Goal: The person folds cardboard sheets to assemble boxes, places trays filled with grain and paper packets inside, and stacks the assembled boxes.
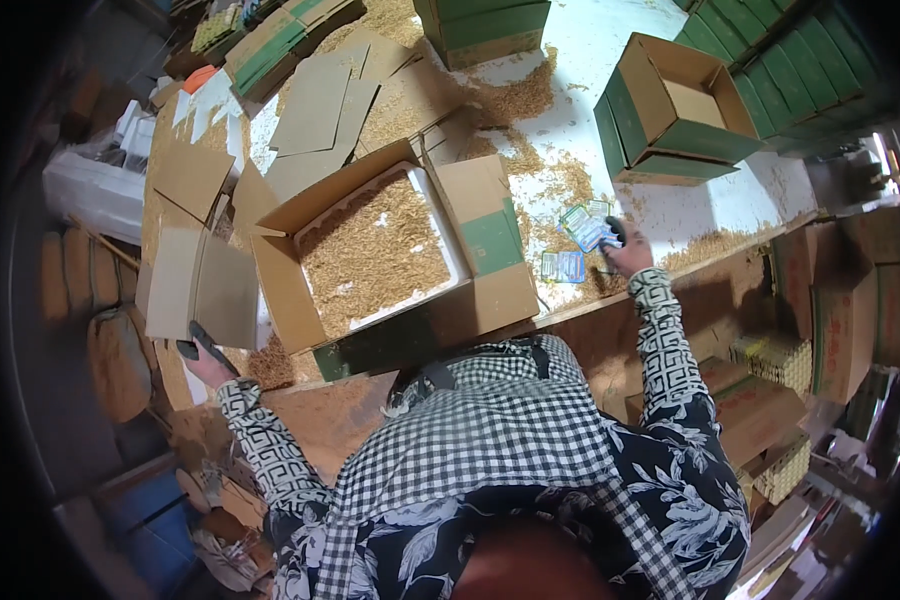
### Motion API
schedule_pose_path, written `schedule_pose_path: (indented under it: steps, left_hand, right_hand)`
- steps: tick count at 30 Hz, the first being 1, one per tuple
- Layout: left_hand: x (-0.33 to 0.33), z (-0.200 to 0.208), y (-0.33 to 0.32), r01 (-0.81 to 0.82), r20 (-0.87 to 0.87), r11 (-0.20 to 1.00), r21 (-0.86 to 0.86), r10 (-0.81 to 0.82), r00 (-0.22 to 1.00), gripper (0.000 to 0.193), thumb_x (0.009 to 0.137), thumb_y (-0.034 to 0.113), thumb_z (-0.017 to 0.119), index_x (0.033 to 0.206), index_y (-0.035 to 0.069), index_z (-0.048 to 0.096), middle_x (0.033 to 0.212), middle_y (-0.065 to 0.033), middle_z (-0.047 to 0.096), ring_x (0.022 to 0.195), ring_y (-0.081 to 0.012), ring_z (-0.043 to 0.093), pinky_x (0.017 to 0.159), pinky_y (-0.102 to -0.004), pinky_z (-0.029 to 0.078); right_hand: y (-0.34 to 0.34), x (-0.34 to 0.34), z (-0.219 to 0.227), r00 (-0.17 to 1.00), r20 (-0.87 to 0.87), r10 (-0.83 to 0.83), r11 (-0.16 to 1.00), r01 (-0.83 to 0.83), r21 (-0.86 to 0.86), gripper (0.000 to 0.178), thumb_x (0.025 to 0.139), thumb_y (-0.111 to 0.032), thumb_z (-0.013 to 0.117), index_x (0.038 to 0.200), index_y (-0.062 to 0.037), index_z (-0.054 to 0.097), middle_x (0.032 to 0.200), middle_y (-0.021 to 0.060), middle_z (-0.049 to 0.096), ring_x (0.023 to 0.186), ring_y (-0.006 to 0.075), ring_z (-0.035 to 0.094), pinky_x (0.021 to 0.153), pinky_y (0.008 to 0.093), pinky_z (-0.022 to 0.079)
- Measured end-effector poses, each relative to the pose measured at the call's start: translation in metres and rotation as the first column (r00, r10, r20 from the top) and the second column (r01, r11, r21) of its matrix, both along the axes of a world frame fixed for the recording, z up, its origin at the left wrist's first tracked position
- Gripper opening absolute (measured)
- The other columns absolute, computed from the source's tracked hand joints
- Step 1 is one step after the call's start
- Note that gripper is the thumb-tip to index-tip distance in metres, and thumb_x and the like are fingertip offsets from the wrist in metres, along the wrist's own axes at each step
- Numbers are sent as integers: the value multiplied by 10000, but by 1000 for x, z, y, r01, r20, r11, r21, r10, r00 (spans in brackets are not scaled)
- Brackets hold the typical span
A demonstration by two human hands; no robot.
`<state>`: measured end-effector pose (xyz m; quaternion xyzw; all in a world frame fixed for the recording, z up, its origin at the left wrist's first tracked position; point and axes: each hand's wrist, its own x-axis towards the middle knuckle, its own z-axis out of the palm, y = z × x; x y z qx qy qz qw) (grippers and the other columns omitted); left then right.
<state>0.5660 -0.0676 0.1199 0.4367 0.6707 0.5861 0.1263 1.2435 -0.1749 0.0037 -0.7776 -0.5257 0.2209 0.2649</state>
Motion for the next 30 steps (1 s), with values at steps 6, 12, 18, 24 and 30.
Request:
schedule_pose_path:
  steps: [6, 12, 18, 24, 30]
  left_hand:
    - [122, 39, -44, 70, -110, 997, -8, -71, 991, 410, 815, -9, 480, 1210, -51, 375, 1166, -140, 473, 1032, -225, 477, 905, -329, 387]
    - [166, 59, -64, 229, -372, 968, -103, -251, 894, 361, 743, -81, 467, 1100, -35, 441, 1074, -128, 497, 992, -217, 480, 878, -301, 377]
    - [130, 56, -59, 37, -310, 998, 55, -18, 951, 401, 764, -56, 505, 1153, -50, 406, 1060, -155, 519, 972, -237, 513, 879, -313, 391]
    - [197, 85, -44, 261, -420, 903, 341, -102, 902, 371, 732, 11, 591, 1085, -19, 478, 1067, -136, 529, 898, -207, 550, 771, -313, 456]
    - [245, 60, -43, 550, -797, 713, -435, -589, 133, 277, 672, 270, 627, 890, 117, 551, 900, -73, 529, 795, -261, 530, 672, -408, 402]
  right_hand:
    - [5, -59, 2, 798, 405, 446, 852, -240, -466, 603, 608, -357, 725, 1123, -139, 500, 1084, 126, 483, 996, 302, 473, 875, 395, 388]
    - [-4, -44, -26, 936, 245, 254, 947, -188, -261, 296, 744, -322, 563, 1000, -183, 616, 1075, 96, 523, 1066, 332, 437, 967, 426, 269]
    - [19, -59, 56, 950, 227, 215, 974, -192, -118, 301, 808, -255, 488, 1087, -176, 570, 1206, 81, 463, 1133, 343, 375, 945, 451, 285]
    - [93, -194, 196, 656, 366, 660, 634, -747, 197, 334, 767, -324, 567, 1018, -106, 600, 1247, 153, 419, 1171, 354, 333, 988, 508, 205]
    - [108, -211, 204, 920, 311, 238, 703, -385, 598, 404, 644, -191, 643, 1028, -103, 554, 1167, 171, 441, 1112, 389, 365, 950, 511, 261]
